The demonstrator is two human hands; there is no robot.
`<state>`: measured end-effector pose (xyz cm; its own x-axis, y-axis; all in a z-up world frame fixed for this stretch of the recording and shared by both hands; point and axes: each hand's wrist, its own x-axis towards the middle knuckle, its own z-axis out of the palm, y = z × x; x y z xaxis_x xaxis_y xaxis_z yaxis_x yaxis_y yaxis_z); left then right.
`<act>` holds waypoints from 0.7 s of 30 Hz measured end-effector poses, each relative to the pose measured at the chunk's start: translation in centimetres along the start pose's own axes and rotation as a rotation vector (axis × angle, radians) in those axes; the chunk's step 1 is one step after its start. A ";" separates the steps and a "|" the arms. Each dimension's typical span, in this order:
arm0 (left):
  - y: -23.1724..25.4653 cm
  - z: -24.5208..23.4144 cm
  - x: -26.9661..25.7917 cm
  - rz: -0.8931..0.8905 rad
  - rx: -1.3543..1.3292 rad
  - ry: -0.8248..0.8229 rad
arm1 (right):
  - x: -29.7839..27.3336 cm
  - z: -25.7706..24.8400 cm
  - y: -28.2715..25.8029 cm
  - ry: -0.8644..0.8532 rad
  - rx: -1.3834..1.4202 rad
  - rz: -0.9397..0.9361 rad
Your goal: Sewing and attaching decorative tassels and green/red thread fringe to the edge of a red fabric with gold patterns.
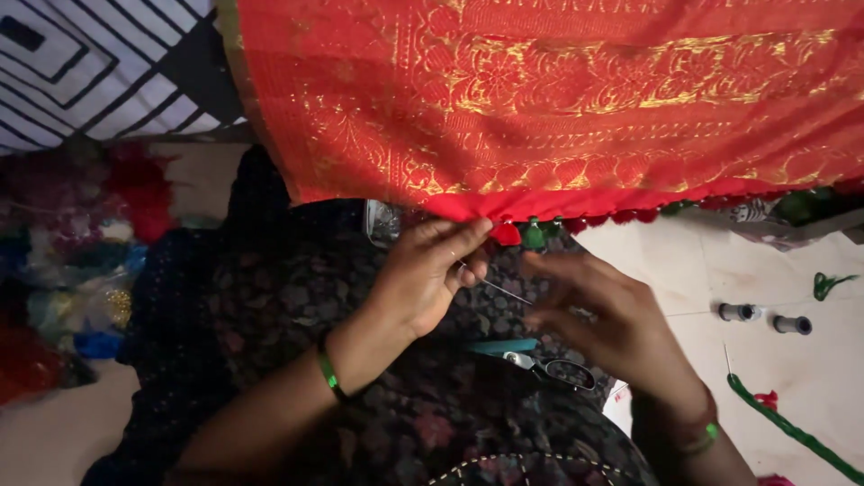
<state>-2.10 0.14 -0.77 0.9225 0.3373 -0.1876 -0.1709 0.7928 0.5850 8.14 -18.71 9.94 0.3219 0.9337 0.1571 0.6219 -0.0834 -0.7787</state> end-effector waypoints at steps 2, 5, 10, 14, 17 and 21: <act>0.0 -0.2 0.2 0.004 0.031 -0.031 | -1.6 -0.4 0.6 0.055 0.053 0.131; 0.6 0.5 0.0 -0.020 0.048 0.002 | -2.1 -0.7 0.5 0.079 -0.006 0.148; 0.9 0.6 -0.6 0.047 0.381 0.019 | -0.6 -2.1 -2.1 0.025 -0.294 0.029; 2.9 1.7 -1.7 0.064 0.715 -0.044 | 1.2 -4.0 -3.5 -0.070 -0.522 -0.184; 5.0 3.3 -2.2 -0.010 0.785 -0.071 | 3.6 -4.9 -5.1 -0.115 -0.503 -0.300; 5.4 2.9 -2.2 0.045 0.522 -0.242 | 6.3 -4.3 -6.9 -0.152 -0.531 -0.368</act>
<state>-3.99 2.20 5.11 0.9817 0.1904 -0.0040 -0.0748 0.4045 0.9115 8.97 -13.77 18.87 -0.0591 0.9696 0.2376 0.9518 0.1265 -0.2795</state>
